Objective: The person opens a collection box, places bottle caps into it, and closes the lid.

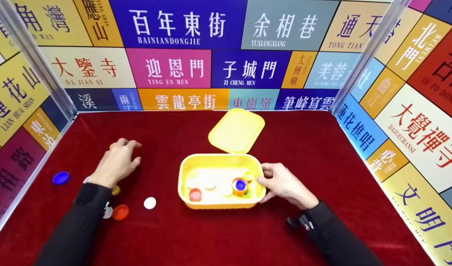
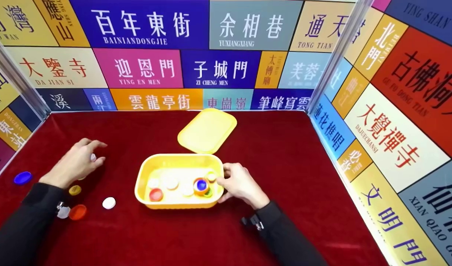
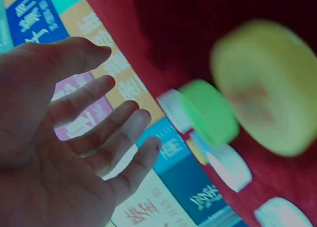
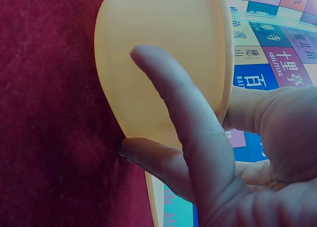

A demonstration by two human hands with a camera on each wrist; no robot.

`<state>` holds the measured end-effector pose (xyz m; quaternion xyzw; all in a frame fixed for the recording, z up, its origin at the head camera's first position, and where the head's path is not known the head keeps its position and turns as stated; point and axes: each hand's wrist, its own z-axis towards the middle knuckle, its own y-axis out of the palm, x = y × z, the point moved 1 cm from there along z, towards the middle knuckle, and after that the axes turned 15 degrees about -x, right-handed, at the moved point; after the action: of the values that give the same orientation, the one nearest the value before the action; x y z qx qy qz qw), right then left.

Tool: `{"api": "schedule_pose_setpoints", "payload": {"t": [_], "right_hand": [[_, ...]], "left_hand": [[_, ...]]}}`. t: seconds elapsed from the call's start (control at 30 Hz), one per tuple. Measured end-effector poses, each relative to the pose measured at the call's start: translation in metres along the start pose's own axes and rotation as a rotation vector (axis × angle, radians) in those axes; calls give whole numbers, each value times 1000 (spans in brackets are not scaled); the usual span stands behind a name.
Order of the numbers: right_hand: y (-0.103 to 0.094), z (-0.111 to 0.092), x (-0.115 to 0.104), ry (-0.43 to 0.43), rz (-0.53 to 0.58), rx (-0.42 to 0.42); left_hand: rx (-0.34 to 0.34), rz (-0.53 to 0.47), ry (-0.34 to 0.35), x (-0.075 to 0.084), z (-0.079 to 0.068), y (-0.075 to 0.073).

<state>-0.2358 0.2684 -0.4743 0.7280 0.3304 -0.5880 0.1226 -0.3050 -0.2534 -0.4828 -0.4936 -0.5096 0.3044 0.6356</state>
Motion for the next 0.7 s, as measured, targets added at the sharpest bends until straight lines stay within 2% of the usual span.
{"api": "schedule_pose_setpoints", "payload": {"t": [0.2,0.4,0.53,0.7], "right_hand": [[0,-1,0,-1,-3,-1],[0,-1,0,3,-7,-1],[0,-1,1,1,-16,1],[0,0,0,2,-29,6]], "left_hand": [[-97,-12,-74,-22,-2,-4],[-144,-14,-85,-29,-2,-7],[-150,-7,-75,-30,-2,-9],[-104,5,-21,-30,-2,-9]]}}
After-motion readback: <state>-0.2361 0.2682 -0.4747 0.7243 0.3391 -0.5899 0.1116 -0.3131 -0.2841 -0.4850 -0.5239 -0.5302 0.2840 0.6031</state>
